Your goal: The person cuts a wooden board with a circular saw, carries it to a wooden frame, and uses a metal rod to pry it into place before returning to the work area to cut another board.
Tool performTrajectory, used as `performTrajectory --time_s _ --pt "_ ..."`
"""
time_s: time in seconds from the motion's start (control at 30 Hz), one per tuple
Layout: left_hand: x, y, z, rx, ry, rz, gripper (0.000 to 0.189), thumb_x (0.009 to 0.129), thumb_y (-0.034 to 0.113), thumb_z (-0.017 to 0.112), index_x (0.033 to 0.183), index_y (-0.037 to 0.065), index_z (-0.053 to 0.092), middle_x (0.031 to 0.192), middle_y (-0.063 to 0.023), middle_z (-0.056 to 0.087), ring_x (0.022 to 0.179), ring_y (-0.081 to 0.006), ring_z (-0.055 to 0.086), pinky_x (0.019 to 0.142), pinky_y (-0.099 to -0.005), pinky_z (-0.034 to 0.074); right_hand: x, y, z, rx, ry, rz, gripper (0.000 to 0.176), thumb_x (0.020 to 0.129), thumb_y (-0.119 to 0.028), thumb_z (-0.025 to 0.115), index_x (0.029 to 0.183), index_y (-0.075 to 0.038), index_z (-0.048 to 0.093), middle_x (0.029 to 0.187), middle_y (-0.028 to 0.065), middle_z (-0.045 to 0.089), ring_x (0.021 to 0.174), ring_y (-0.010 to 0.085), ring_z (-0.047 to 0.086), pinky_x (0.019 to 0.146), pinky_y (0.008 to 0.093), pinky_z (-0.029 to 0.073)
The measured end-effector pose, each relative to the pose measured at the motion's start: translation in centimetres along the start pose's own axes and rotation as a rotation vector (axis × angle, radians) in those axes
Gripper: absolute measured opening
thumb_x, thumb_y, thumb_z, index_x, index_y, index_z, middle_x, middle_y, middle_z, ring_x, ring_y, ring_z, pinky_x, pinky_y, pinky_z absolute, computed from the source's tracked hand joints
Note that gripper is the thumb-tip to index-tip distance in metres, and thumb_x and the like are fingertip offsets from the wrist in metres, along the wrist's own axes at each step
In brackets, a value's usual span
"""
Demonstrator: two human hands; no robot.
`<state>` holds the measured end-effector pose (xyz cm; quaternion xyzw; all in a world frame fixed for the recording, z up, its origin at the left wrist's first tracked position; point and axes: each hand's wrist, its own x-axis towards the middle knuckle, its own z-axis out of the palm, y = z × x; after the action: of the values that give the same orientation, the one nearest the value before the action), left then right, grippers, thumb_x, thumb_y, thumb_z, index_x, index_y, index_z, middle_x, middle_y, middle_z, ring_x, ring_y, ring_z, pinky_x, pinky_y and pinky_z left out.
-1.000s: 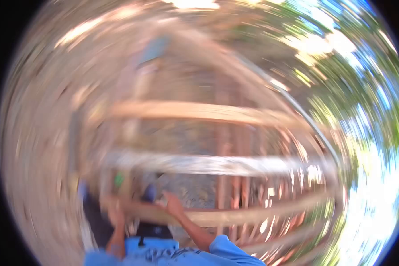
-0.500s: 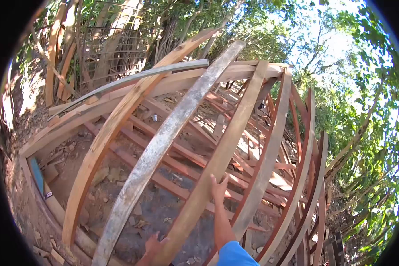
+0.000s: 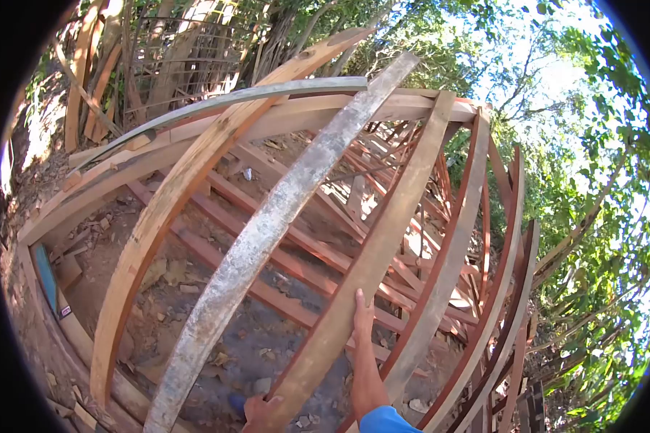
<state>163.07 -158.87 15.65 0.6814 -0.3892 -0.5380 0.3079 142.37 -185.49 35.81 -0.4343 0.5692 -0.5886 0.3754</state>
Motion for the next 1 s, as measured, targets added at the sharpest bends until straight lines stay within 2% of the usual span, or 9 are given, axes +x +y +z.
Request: performTrajectory --time_s 0.13,0.27,0.37,0.4,0.5,0.6,0.7,0.83,1.0 --pt "0.5 0.0 0.3 0.063 0.022 0.013 0.057 0.071 0.053 0.073 0.101 0.005 0.074 0.085 -0.0173 0.073 0.086 -0.0316 0.071 0.08 -0.0389 0.053 0.0 -0.3 0.5 -0.003 0.026 0.02 0.049 0.098 -0.03 0.059 0.136 -0.002 0.047 0.122 0.0126 0.061 0.11 0.0219 0.059 0.094 0.0355 0.047" --pt "0.1 -0.2 0.1 0.094 0.036 0.053 0.056 0.071 0.051 0.071 0.098 0.002 0.074 0.084 -0.0198 0.071 0.085 -0.0339 0.071 0.078 -0.0407 0.053 0.1 -1.0 -0.1 -0.287 -0.026 -0.211 0.049 0.097 -0.028 0.06 0.135 0.001 0.048 0.124 0.0127 0.061 0.114 0.0235 0.058 0.099 0.0347 0.043" --pt "0.7 0.2 0.8 0.083 0.064 0.064 0.056 0.071 0.052 0.07 0.096 0.001 0.074 0.082 -0.0213 0.071 0.084 -0.0357 0.07 0.077 -0.0418 0.053 0.0 -0.8 1.3 -0.229 0.133 -0.4 0.053 0.096 -0.033 0.061 0.132 0.003 0.051 0.122 0.0145 0.063 0.113 0.0226 0.059 0.098 0.0345 0.044" --pt "0.6 -0.1 1.3 0.062 0.082 0.055 0.057 0.07 0.053 0.069 0.094 0.001 0.074 0.081 -0.0217 0.07 0.084 -0.0363 0.07 0.077 -0.0421 0.053 0.9 -0.2 0.9 -0.151 0.114 -0.223 0.051 0.096 -0.031 0.062 0.132 0.003 0.052 0.12 0.014 0.064 0.112 0.022 0.059 0.098 0.0342 0.044" --pt "1.1 -2.1 2.0 0.087 0.076 0.042 0.05 0.076 0.046 0.067 0.099 0.001 0.073 0.083 -0.0192 0.071 0.082 -0.0333 0.07 0.075 -0.0407 0.053 1.8 -0.1 -1.3 -0.162 -0.108 -0.333 0.048 0.095 -0.029 0.063 0.129 0.003 0.053 0.119 0.0132 0.064 0.11 0.0219 0.06 0.096 0.0336 0.045" --pt "0.5 0.4 1.7 0.048 0.089 0.106 0.049 0.08 0.042 0.066 0.1 -0.002 0.072 0.08 -0.0203 0.071 0.075 -0.0291 0.07 0.07 -0.0414 0.052 1.3 -0.3 0.8 -0.093 0.142 -0.284 0.046 0.094 -0.028 0.064 0.128 0.002 0.054 0.116 0.0127 0.065 0.107 0.0211 0.061 0.093 0.0336 0.047" --pt "0.7 0.2 1.9 0.159 0.149 0.127 0.05 0.082 0.043 0.063 0.099 -0.004 0.072 0.078 -0.0221 0.07 0.071 -0.0282 0.069 0.067 -0.043 0.051 1.1 -0.4 0.3 -0.138 0.154 -0.221 0.044 0.094 -0.028 0.064 0.127 0.0 0.055 0.114 0.0133 0.066 0.104 0.0211 0.062 0.09 0.0342 0.048" --pt "4.0 -5.8 2.8 0.267 0.232 0.319 0.053 0.089 0.045 0.054 0.094 -0.006 0.07 0.075 -0.0236 0.068 0.069 -0.031 0.067 0.065 -0.0466 0.048 1.3 0.5 -0.1 -0.144 0.22 -0.197 0.062 0.088 -0.036 0.07 0.134 0.0 0.049 0.118 0.0205 0.065 0.112 0.0306 0.063 0.096 0.0371 0.047" --pt "2.9 -3.7 2.0 0.247 0.045 0.332 0.057 0.091 0.048 0.048 0.09 -0.006 0.068 0.074 -0.0245 0.067 0.07 -0.0329 0.066 0.066 -0.049 0.046 1.1 0.4 -1.3 -0.13 0.215 -0.081 0.089 0.083 -0.046 0.074 0.147 0.001 0.033 0.128 0.0276 0.059 0.122 0.0375 0.057 0.102 0.0419 0.044"
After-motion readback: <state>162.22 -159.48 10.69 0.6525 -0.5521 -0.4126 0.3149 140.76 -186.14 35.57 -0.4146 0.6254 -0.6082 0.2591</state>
